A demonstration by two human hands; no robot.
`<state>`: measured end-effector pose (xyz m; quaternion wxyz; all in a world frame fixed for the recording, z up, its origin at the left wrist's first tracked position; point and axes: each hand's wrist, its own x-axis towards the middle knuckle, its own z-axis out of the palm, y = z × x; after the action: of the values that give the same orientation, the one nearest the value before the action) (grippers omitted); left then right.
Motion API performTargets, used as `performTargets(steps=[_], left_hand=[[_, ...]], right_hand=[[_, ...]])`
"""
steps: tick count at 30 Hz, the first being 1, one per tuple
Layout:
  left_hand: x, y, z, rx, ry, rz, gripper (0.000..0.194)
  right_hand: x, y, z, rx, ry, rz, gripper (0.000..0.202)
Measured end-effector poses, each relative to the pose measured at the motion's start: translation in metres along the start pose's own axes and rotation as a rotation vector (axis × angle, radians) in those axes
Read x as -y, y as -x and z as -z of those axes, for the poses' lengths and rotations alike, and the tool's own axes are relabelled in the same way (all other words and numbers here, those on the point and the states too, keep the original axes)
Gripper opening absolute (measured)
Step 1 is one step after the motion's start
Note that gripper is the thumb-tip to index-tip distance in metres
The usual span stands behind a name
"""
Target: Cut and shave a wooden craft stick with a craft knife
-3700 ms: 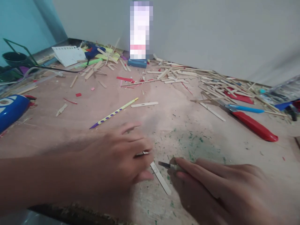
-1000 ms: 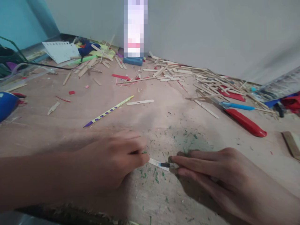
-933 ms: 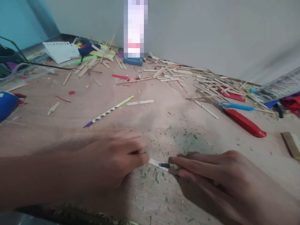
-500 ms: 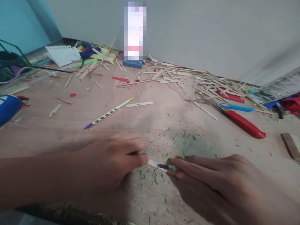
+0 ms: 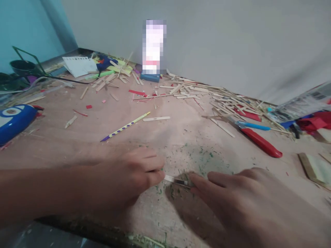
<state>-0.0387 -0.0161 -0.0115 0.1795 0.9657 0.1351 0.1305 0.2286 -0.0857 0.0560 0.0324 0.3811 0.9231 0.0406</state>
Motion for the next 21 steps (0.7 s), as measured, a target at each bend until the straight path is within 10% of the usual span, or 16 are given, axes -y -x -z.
performTargets(steps=[21], left_hand=[[0.033, 0.003, -0.002, -0.189, -0.007, -0.153, 0.024]], right_hand=[[-0.001, -0.033, 0.022, 0.148, 0.110, 0.089, 0.029]])
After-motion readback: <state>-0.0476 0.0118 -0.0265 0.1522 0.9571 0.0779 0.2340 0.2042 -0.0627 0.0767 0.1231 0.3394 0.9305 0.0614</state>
